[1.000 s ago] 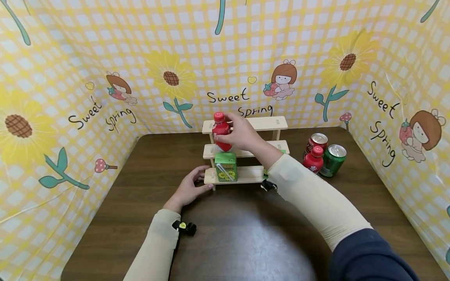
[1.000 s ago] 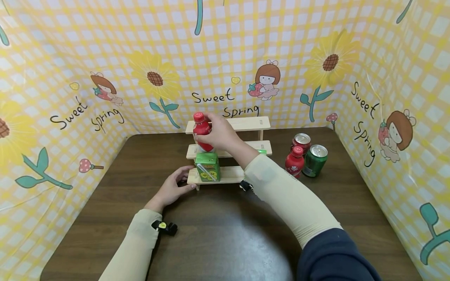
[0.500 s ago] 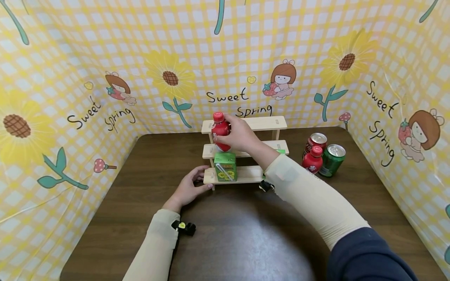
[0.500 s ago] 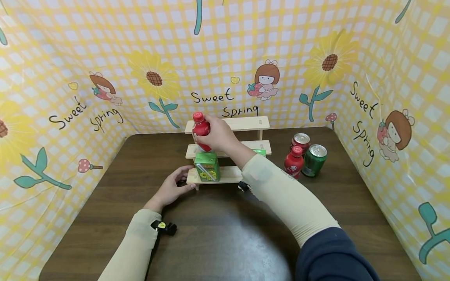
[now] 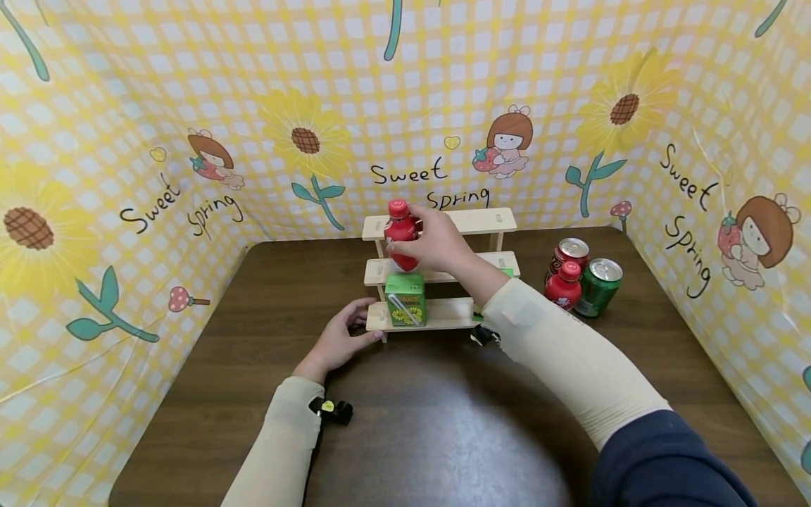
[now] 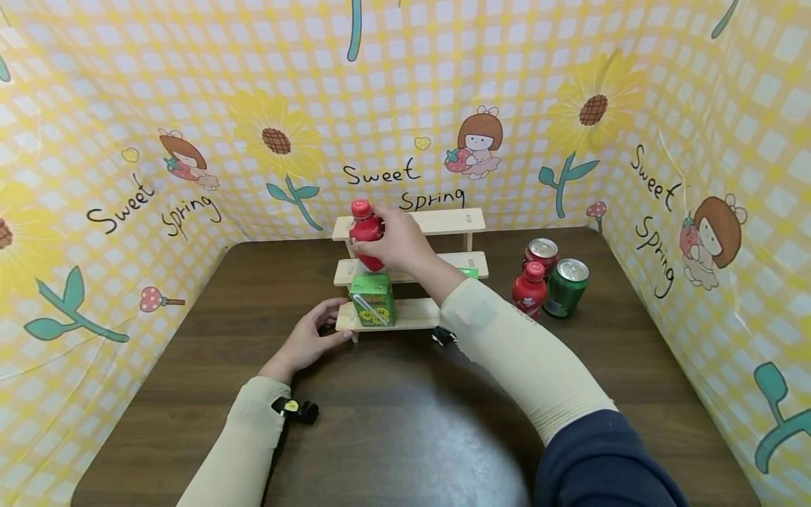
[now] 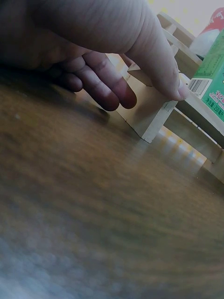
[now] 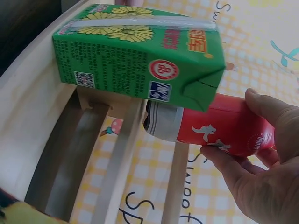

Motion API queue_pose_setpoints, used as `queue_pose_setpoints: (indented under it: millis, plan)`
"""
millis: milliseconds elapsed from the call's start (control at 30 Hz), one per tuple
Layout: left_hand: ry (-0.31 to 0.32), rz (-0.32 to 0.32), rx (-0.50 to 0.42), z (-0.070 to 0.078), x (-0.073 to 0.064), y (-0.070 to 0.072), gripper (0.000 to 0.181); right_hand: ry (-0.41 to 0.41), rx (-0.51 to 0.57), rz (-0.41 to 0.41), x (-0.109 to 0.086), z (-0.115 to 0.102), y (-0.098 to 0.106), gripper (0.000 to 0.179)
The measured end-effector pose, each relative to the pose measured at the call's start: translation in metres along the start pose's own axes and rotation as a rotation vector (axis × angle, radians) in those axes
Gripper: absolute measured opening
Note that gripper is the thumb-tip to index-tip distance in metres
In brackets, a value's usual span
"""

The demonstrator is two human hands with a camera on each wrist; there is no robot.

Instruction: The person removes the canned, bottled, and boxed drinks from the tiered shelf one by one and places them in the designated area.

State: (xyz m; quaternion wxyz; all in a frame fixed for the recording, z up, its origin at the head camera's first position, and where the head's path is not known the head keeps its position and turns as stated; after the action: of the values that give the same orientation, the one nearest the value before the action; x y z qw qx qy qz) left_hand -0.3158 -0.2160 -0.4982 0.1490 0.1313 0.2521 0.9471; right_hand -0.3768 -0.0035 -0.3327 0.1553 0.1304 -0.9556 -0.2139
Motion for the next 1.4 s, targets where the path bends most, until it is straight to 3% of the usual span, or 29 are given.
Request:
queue_pose_setpoints:
  millis: [133,600,767,1167,1400]
  plan:
    - [-0.010,0.003,-0.001,0.001,0.000,0.000,0.066,0.029,0.021,0.021,-0.003,-0.005,0.009,0.059]
    - [-0.019,0.003,0.009,0.002,0.000,0.001,0.067,0.049,0.108,0.089,-0.022,-0.013,0.051,0.068]
    - [-0.016,0.001,0.018,0.003,-0.001,0.001,0.067,0.077,0.135,0.127,-0.028,-0.017,0.067,0.062]
    - [-0.005,0.000,0.027,0.000,0.000,0.001,0.068,0.130,0.210,0.220,-0.044,-0.012,0.098,0.061]
    - [-0.018,0.005,0.027,0.004,-0.001,0.001,0.067,0.120,0.213,0.279,-0.054,-0.008,0.117,0.061]
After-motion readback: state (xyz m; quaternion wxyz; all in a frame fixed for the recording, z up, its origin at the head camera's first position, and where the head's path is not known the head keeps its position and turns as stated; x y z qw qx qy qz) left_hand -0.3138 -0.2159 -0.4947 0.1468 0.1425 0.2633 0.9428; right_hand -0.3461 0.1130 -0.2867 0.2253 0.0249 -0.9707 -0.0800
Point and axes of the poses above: each hand's wrist, its own x-axis towards the middle knuckle, its own y-axis out of the back of the hand, z = x × y, the point moved 7 cm from there along x, towards the middle knuckle, and after that the axes turned 6 degrees about x, right-handed, at the moved point
